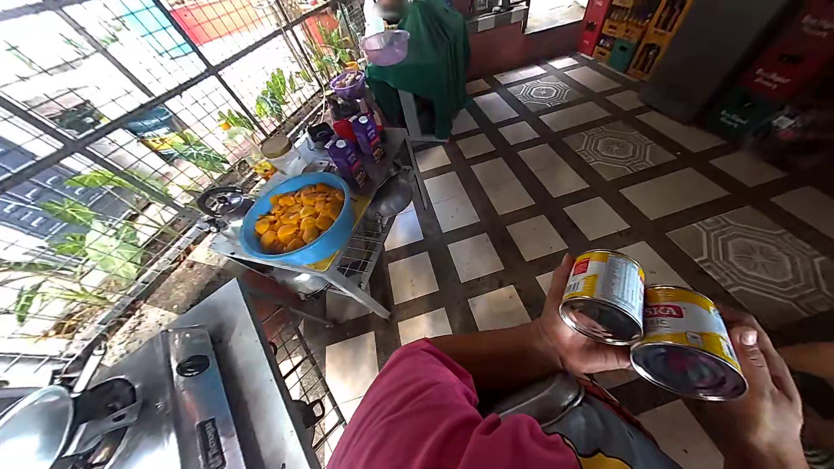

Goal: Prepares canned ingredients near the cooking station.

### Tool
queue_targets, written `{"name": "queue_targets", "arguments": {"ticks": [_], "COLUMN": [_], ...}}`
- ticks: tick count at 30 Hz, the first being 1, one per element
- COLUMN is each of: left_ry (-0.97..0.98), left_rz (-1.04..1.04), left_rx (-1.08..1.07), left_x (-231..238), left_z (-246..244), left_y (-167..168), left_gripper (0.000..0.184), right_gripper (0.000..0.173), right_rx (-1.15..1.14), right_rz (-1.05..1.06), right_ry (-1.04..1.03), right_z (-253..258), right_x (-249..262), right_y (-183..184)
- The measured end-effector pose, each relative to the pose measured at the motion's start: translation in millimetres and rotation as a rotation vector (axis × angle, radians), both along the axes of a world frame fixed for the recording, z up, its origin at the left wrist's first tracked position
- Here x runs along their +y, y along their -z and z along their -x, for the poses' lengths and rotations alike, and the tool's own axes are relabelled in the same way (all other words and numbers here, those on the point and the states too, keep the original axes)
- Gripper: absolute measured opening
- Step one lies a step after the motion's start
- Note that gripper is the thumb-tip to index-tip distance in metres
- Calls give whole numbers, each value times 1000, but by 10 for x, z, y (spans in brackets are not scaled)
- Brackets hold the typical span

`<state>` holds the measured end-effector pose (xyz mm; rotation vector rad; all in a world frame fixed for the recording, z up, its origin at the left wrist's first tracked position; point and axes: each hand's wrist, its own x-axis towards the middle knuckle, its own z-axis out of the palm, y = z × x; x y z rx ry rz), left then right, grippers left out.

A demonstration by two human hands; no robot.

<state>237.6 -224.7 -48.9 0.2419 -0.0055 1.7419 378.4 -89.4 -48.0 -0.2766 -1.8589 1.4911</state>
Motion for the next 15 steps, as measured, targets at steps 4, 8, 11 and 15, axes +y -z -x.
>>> {"name": "queue_targets", "arguments": {"ticks": [4,8,11,15], "left_ry": [11,9,-8,-15], "left_rz": [0,-6,-25,-15], "left_rx": [-29,-47,-31,-27], "left_x": [-141,-268,-371,-518], "left_z": [244,468,632,841], "left_y": [-15,23,64,103], "left_gripper": [78,74,74,75], "right_gripper": [38,41,43,44], "right_rx": [0,6,-17,-24], "right_rz": [0,5,20,45], "right_ry": [-18,-47,-37,-50], "right_z": [258,505,669,900], "right_x": [-134,-220,-306,-455], "right_y": [-30,31,81,102]}}
